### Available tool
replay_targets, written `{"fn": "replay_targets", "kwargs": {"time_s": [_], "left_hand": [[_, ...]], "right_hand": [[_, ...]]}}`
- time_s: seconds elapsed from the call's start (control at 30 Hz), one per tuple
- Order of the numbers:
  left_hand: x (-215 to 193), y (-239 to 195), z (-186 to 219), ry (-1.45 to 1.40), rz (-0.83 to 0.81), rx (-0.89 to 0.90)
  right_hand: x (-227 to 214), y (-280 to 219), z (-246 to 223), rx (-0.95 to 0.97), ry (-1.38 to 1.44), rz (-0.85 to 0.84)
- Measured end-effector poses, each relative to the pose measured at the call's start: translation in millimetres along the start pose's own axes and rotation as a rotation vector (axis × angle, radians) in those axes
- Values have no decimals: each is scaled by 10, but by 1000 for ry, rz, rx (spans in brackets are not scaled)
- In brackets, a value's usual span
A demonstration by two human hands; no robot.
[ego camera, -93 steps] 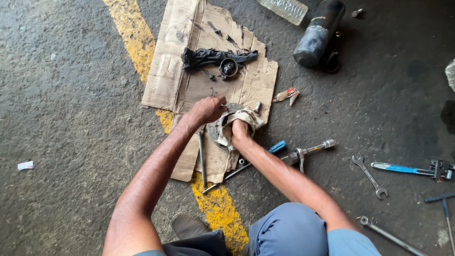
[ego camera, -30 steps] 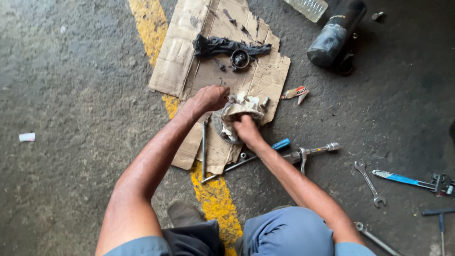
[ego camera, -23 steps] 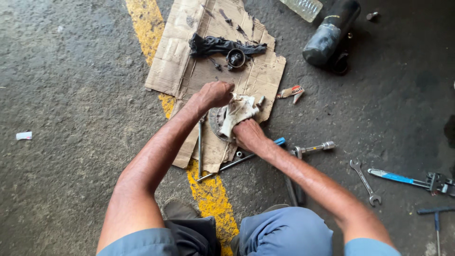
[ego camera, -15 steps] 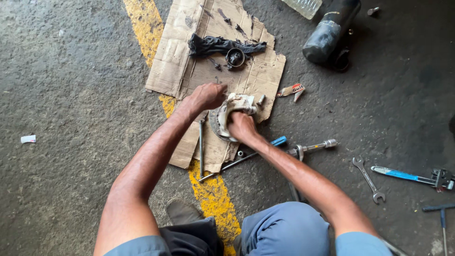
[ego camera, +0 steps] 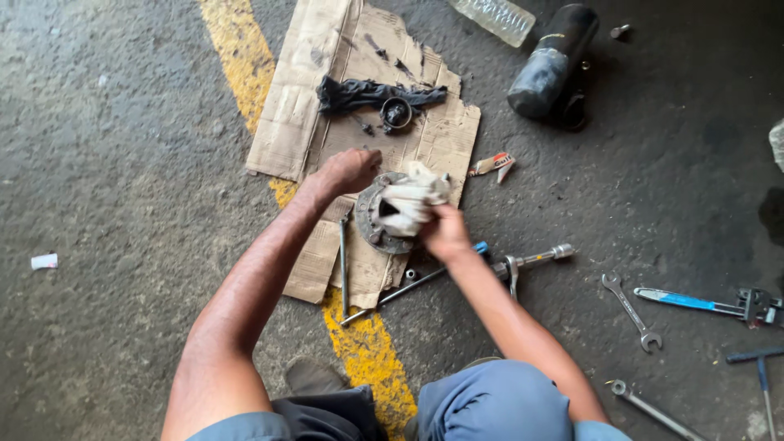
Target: The person uses a hammer and punch to remove a pin from a mechanical hub, then cleans the interior with a screwdriver and rag. They wipe the part thoroughly and inspect it by rotating the inner ring.
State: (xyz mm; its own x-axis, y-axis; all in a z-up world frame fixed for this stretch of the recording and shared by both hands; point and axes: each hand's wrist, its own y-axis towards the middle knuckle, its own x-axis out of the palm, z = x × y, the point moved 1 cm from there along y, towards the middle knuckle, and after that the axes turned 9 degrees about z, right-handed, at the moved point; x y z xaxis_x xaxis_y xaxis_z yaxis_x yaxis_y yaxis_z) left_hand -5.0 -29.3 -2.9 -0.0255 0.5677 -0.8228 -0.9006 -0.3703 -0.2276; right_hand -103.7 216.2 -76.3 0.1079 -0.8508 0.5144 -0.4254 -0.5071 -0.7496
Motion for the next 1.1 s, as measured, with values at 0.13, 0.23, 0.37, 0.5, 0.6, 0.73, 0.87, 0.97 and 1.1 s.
{"fn": "replay_targets", "kwargs": {"time_s": [0.13,0.23,0.37,0.5,0.6,0.73,0.87,0.97,1.1], "left_hand": [[-100,-32,-90,-51,7,-32],[-133,-149,-71,13,130,43],[-202,-190,-48,29,139,55],[-58,-286,-183,31,16,-45],[156,-346,-347,-18,-23,-71],[593,-401,-508,-128,163,2],[957,-308,-589,-123,-15,-243],[1064,-235,-561,-147,25,-287],[1114,-205,-543,-186,124,-403]], "right_hand": [[40,-736,-803,-120,-192,4],[211,-1100,-1130,-324,-154,-41],[468,-1326,-1163,-468,-79,-129],[423,-1581,-1278,-519,-34,-177],[386,-1705,-1491,-571,0,-230],[386,-1735,-1573,-558,-14,-283],[415,-1583,-1254,-417,-41,-377],[419,-1405,-894,-172,-29,-463],[460,-1077,-486,556,574,-535]]}}
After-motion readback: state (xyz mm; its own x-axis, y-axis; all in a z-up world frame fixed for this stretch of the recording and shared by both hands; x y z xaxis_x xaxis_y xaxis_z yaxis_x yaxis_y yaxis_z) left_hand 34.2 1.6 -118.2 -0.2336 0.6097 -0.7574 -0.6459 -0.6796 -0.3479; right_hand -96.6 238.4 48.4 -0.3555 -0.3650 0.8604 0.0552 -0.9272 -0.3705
